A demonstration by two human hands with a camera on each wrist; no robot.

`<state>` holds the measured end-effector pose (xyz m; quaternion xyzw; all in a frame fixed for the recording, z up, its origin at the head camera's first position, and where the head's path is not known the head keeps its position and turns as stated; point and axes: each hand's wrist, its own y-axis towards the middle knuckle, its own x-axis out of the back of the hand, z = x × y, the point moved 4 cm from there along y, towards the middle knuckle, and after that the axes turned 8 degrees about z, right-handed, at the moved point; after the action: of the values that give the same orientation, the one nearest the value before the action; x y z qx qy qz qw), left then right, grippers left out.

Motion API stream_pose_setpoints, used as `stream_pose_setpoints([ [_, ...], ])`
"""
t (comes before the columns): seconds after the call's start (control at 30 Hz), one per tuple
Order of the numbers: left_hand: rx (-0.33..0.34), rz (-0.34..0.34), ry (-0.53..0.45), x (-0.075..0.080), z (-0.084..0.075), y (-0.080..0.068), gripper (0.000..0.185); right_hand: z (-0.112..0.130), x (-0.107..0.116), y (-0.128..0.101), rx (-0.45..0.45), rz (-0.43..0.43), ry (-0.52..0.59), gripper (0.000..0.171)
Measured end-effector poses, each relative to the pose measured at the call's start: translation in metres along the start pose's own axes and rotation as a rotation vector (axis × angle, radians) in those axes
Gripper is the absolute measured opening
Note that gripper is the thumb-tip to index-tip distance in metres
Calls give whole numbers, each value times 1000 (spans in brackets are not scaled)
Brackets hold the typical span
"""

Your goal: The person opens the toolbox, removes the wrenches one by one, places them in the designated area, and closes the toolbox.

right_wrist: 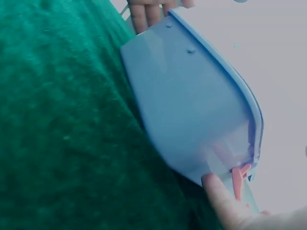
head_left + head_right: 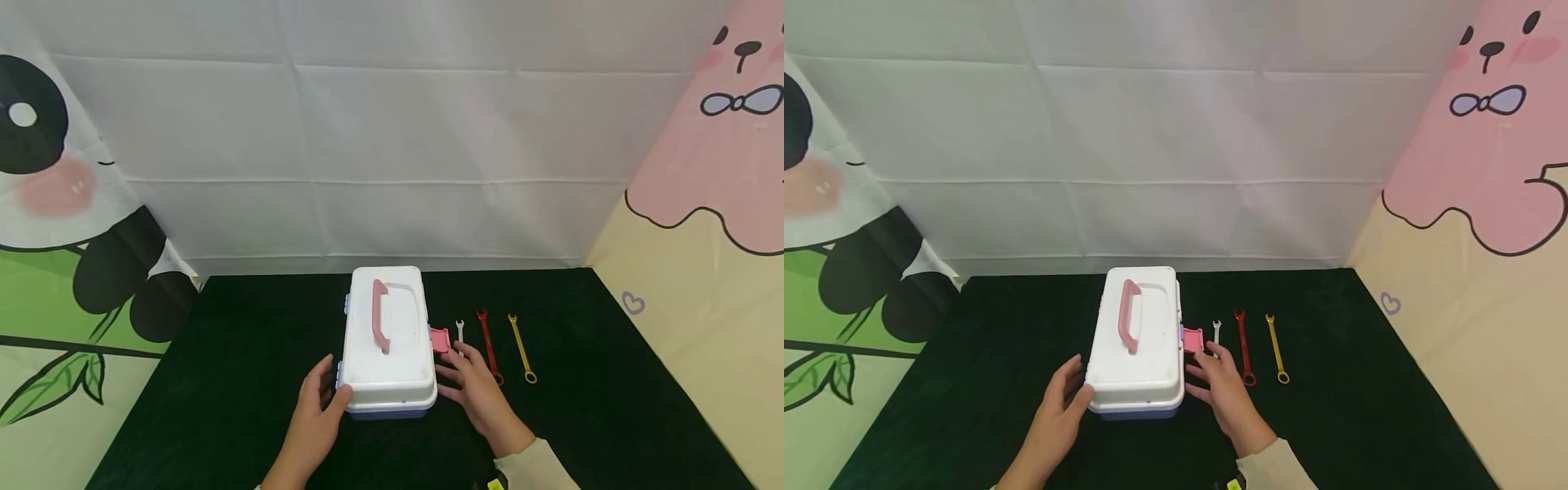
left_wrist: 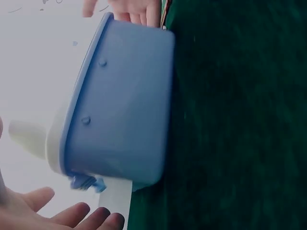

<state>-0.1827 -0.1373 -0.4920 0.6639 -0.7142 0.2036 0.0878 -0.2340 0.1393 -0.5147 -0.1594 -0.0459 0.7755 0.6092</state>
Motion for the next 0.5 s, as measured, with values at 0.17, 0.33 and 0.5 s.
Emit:
stream_pose_setpoints([
  [0.17,11,-3,-54,-5,-3,4,74,1,1,6,-21,-75,87,82],
  [0.33,49,-1,-70,-11,-6,6,70,4,1,14,1,-64,265,81],
  [0.5,70,4,-69,-13,-5,7,70,6,2,21,26,-104,390,61],
])
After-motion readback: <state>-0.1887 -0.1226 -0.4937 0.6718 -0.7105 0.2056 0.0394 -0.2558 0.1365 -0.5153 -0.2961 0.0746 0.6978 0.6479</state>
